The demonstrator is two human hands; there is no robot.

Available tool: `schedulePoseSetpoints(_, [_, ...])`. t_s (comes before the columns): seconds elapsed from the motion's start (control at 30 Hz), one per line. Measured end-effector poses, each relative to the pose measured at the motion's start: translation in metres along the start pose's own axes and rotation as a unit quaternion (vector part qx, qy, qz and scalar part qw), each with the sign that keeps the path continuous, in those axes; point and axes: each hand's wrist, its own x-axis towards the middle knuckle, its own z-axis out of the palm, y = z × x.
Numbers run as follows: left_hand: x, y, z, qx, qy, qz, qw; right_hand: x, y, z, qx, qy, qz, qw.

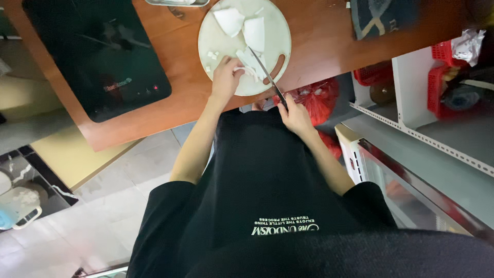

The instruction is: The person slices a white root vegetable into thin strips and then dices them into small cubes on a white cutting board using a knife. The diced pieces are gathered on the board as the task progresses.

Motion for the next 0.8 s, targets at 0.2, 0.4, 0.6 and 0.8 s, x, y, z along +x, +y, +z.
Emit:
schedulePoseSetpoints(0.2, [-0.031, 0.000, -0.005, -0.061, 0.084, -0.136, 0.985, -0.001, -0.008, -0.006, -0.004, -0.022, -0.014, 1.000])
schedulePoseSetpoints(0.4, [-0.045, -0.007, 0.011, -0.091, 0.166, -0.103, 0.977, 0.009, -0.011, 0.003, -0.024, -0.047, -0.041, 0.998])
schedulePoseSetpoints(0.6, [-0.045, -0.010, 0.016, -0.013, 0.199, -0.003, 0.980, 0.010, -0.022, -0.006, -0.034, -0.023, -0.046, 0.998])
schedulePoseSetpoints(0.8, [-0.048, -0.005, 0.012, 0.044, 0.158, 0.002, 0.986, 0.009, -0.016, -0.003, -0.031, -0.029, -0.053, 0.998])
